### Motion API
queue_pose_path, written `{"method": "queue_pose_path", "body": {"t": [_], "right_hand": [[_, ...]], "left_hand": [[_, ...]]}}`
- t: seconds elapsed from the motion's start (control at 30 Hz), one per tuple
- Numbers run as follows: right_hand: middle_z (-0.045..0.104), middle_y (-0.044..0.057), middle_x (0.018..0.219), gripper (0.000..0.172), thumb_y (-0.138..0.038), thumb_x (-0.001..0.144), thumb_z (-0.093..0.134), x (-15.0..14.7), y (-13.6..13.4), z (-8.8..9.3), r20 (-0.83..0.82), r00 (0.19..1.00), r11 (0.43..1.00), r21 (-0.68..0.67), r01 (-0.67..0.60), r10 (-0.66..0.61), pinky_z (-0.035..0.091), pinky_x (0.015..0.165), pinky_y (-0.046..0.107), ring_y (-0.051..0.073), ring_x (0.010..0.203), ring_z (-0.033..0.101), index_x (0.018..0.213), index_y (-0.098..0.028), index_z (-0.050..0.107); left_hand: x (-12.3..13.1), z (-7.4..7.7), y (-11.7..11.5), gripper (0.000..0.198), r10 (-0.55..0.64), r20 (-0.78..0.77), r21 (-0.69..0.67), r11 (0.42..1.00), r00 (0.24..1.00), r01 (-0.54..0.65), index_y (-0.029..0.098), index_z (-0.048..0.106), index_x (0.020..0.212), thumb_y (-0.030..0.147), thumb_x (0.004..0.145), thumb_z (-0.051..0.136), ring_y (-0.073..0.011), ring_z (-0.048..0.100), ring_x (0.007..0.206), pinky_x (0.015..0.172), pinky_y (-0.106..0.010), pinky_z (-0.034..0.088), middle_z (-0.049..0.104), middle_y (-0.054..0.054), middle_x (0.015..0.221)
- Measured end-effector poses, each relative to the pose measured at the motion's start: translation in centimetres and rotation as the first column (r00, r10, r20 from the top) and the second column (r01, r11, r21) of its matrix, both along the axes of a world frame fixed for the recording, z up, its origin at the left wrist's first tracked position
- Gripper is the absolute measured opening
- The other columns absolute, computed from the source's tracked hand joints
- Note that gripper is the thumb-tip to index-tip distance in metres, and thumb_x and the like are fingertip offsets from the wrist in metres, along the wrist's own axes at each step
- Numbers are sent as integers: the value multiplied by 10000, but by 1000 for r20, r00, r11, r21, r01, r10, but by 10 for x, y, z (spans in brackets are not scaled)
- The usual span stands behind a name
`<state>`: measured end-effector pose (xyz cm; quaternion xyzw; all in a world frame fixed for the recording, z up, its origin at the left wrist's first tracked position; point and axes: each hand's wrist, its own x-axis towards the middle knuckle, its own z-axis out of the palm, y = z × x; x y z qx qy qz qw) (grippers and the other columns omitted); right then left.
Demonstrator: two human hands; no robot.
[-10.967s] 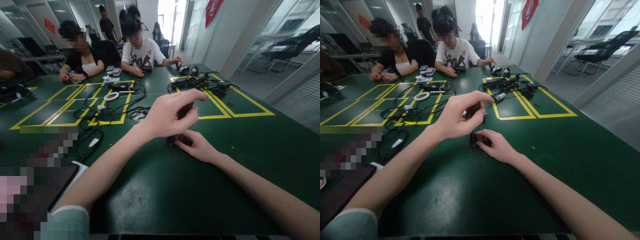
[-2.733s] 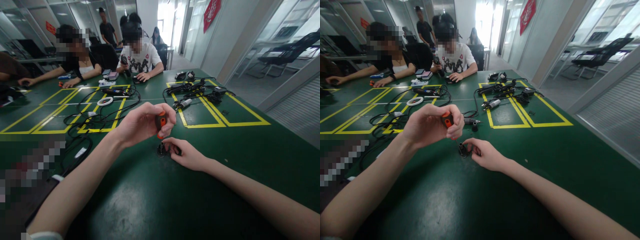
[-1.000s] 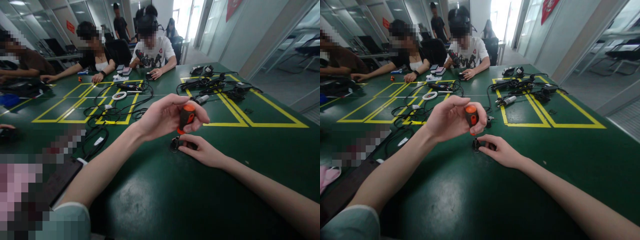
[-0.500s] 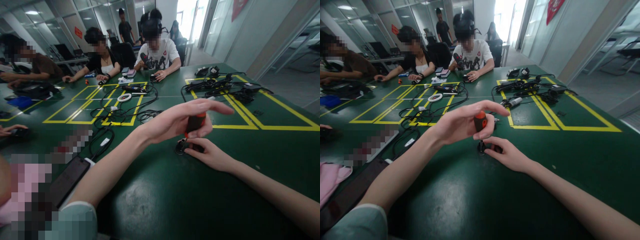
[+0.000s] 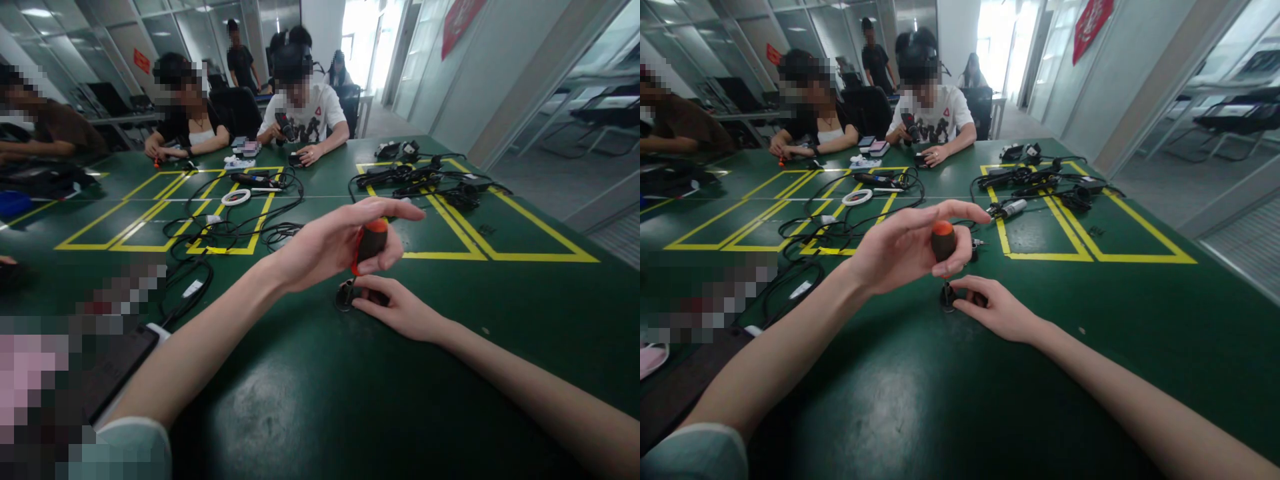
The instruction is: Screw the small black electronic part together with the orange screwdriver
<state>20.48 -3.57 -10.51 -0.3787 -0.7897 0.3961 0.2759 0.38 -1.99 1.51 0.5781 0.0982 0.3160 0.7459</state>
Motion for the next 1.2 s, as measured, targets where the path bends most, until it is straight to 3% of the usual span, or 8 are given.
{"method": "queue_pose_path", "body": {"t": [0.13, 0.27, 0.4, 0.67, 0.77, 0.9, 1.03, 1.2], "right_hand": [[685, 37, 861, 316, -379, 956, 642, -1, 0, -1, 3, 1000, 1000, -9, 4, -4, 473, 623, 289, 160, 692, 572, 1177, -176, 739], [680, 31, 843, 318, -383, 953, 645, -1, -1, -2, -2, 1000, 1000, -17, 14, -14, 481, 632, 292, 165, 697, 579, 1189, -194, 745], [677, 28, 846, 312, -370, 941, 649, -2, -1, -2, -31, 999, 1000, -5, 13, -13, 475, 625, 291, 163, 689, 575, 1181, -196, 746], [657, 32, 841, 335, -372, 953, 633, -3, 0, -2, -22, 1000, 1000, -14, -2, 2, 469, 627, 290, 161, 692, 569, 1198, -166, 731], [671, 32, 861, 309, -364, 956, 631, -4, 0, -2, -34, 999, 1000, -3, -5, 5, 468, 631, 289, 158, 693, 570, 1183, -179, 732], [688, 41, 901, 302, -355, 952, 629, -5, 0, -1, -57, 998, 1000, 11, -22, 22, 467, 628, 281, 155, 705, 576, 1176, -178, 727], [661, 31, 845, 329, -361, 949, 624, -5, 0, -1, -50, 998, 1000, -4, -23, 22, 461, 620, 276, 155, 692, 574, 1191, -162, 721], [652, 32, 844, 357, -367, 946, 619, -5, 1, -1, -55, 998, 1000, -16, -15, 14, 449, 609, 276, 151, 681, 561, 1208, -146, 721]], "left_hand": [[-1, 0, 2, 302, -1, -11, -25, 1000, 1000, 0, 123, 683, 917, 413, 932, 602, -130, 585, 740, 715, -274, 479, 609, -32, 803], [1, -3, 1, 283, 21, 25, -23, 1000, 999, -20, 176, 516, 843, 315, 836, 763, -140, 674, 788, 756, -292, 501, 673, -26, 956], [-1, -1, 0, 299, -1, -3, -8, 1000, 1000, 1, 202, 520, 961, 428, 877, 697, -103, 528, 564, 595, -260, 387, 679, -4, 779], [-1, -3, 3, 276, 17, 51, -34, 999, 999, -15, 136, 617, 783, 389, 869, 685, -156, 643, 801, 772, -290, 504, 662, -49, 812], [-2, -5, 4, 261, 10, 63, -55, 998, 998, -7, 179, 513, 833, 303, 808, 741, -144, 660, 680, 646, -271, 487, 694, -24, 854], [-4, -1, 3, 269, -14, 30, -44, 999, 999, 16, 164, 573, 944, 412, 861, 635, -85, 473, 486, 508, -240, 344, 663, -17, 731], [-4, 0, 3, 347, -7, 4, -37, 999, 1000, 7, 104, 657, 806, 423, 898, 554, -126, 555, 637, 629, -262, 440, 621, -47, 703], [-3, -3, 3, 210, 10, 39, -58, 998, 999, -7, 160, 545, 835, 314, 845, 687, -164, 679, 712, 697, -290, 513, 676, -24, 813]]}}
